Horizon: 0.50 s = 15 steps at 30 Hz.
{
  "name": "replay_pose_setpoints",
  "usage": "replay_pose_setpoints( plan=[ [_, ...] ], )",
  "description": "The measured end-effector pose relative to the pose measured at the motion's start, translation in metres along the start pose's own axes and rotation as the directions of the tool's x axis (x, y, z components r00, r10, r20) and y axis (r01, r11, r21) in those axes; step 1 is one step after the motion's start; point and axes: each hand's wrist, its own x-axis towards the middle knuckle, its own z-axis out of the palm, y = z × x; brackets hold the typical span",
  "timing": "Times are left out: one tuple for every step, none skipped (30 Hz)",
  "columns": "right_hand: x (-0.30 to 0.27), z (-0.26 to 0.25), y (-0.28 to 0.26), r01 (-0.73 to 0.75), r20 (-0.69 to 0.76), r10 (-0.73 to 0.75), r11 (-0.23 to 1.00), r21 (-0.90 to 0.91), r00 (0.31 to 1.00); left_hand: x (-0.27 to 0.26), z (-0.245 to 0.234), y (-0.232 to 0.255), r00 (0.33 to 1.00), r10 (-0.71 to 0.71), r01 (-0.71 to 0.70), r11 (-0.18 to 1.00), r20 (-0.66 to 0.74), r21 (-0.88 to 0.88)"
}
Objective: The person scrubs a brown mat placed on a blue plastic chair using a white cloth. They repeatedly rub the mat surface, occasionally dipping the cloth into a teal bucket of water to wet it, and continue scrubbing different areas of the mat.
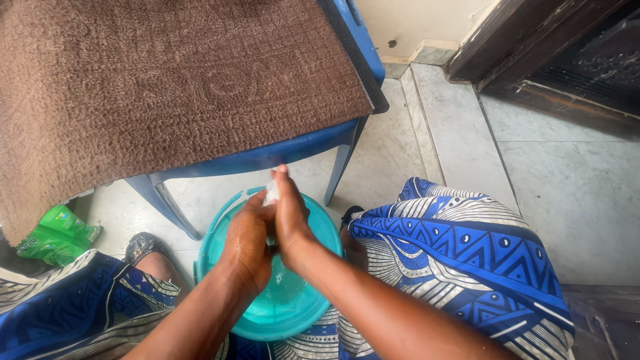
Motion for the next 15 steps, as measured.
replay_pose_setpoints(
  plan=[
    [0.006, -0.004, -0.003, -0.137, 0.023, 0.135, 0.985, 0.106, 0.991, -0.001, -0.001, 0.002, 0.999, 0.029, -0.030, 0.999, 0.022, 0.031],
    [0.010, -0.008, -0.005, -0.225, 0.044, 0.222, 0.971, 0.080, 0.974, -0.002, -0.001, 0.003, 0.997, 0.058, -0.060, 0.996, 0.044, 0.061],
    [0.014, -0.009, -0.008, -0.308, 0.067, 0.304, 0.950, 0.054, 0.950, -0.002, -0.002, 0.003, 0.995, 0.091, -0.095, 0.992, 0.050, 0.079],
    [0.014, -0.009, -0.010, -0.388, 0.088, 0.385, 0.921, 0.025, 0.919, -0.001, -0.002, 0.003, 0.991, 0.124, -0.129, 0.987, 0.055, 0.096],
    [0.010, -0.005, -0.008, -0.350, 0.113, 0.343, 0.936, 0.048, 0.933, 0.000, -0.004, 0.001, 0.986, 0.154, -0.160, 0.981, 0.061, 0.113],
    [0.002, 0.002, -0.003, -0.311, 0.138, 0.300, 0.948, 0.071, 0.944, 0.003, -0.006, 0.001, 0.994, 0.108, -0.110, 0.992, 0.036, 0.057],
    [-0.007, 0.009, 0.000, -0.270, 0.162, 0.253, 0.958, 0.097, 0.954, 0.008, -0.010, 0.002, 0.998, 0.062, -0.062, 0.998, 0.016, 0.000],
    [-0.016, 0.015, 0.000, -0.190, 0.152, 0.173, 0.977, 0.100, 0.973, 0.013, -0.014, 0.003, 1.000, 0.015, -0.015, 0.998, -0.002, -0.057],
    [-0.027, 0.020, 0.002, -0.111, 0.140, 0.096, 0.989, 0.102, 0.985, 0.018, -0.019, 0.001, 0.999, 0.026, -0.023, 0.997, 0.041, -0.078],
    [-0.039, 0.023, 0.002, -0.031, 0.129, 0.018, 0.994, 0.102, 0.992, 0.024, -0.022, 0.000, 0.996, 0.038, -0.030, 0.995, 0.084, -0.098],
    [-0.049, 0.027, 0.001, -0.003, 0.108, -0.008, 0.995, 0.102, 0.994, 0.031, -0.026, 0.001, 0.990, 0.056, -0.041, 0.992, 0.129, -0.120],
    [-0.058, 0.030, 0.001, 0.025, 0.087, -0.034, 0.994, 0.102, 0.996, 0.036, -0.030, 0.002, 0.987, 0.028, -0.002, 0.987, 0.161, -0.160],
    [-0.067, 0.032, 0.001, 0.047, 0.066, -0.054, 0.994, 0.101, 0.996, 0.039, -0.036, 0.003, 0.982, -0.003, 0.042, 0.979, 0.191, -0.198],
    [-0.074, 0.035, 0.002, 0.110, 0.040, -0.115, 0.988, 0.112, 0.993, 0.039, -0.038, 0.003, 0.974, -0.032, 0.086, 0.968, 0.222, -0.235],
    [-0.080, 0.037, 0.003, 0.175, 0.011, -0.178, 0.977, 0.123, 0.984, 0.037, -0.038, 0.003, 0.982, -0.052, 0.091, 0.973, 0.180, -0.213]
  ],
)
